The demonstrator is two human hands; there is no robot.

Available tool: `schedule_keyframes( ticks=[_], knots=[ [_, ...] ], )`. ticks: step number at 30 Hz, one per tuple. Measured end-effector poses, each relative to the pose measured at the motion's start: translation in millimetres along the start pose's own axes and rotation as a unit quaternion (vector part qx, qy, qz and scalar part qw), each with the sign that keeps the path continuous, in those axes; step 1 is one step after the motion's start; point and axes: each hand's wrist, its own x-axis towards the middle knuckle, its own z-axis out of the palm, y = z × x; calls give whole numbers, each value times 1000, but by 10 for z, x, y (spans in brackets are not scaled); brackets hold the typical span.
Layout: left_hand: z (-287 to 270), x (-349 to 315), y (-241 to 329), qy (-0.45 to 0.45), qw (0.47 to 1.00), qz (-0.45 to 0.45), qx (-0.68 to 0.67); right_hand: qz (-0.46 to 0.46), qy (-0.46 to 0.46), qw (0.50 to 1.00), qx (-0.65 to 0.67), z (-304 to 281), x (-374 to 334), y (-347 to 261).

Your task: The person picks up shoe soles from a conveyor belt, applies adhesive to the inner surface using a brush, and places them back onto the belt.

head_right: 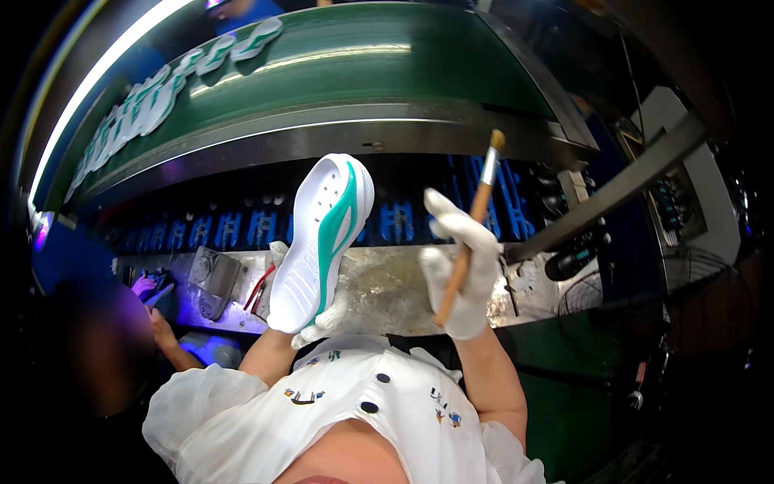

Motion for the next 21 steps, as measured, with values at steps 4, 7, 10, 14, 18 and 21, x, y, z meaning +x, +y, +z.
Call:
schedule_keyframes(
  ticks=[4, 7, 10, 14, 18, 21],
  knots=[
    [14, 58, -175, 4, 993, -115, 8, -11, -14, 994, 108, 254, 157, 45],
    [142, 17, -207, 28, 983, -182, -2, 83, -15, 995, 54, 272, 136, 17],
    [45, -43, -203, 31, 987, -154, 16, 109, 7, 993, 45, 295, 106, 85],
    [53, -80, -253, 12, 994, -104, 43, 100, 1, 995, -19, 298, 114, 156],
    [128, -49, -274, -55, 992, -102, 43, 116, 5, 993, -25, 289, 125, 211],
    [197, -38, -216, -78, 991, -111, 15, 125, 21, 992, -22, 319, 131, 260]
  ],
)
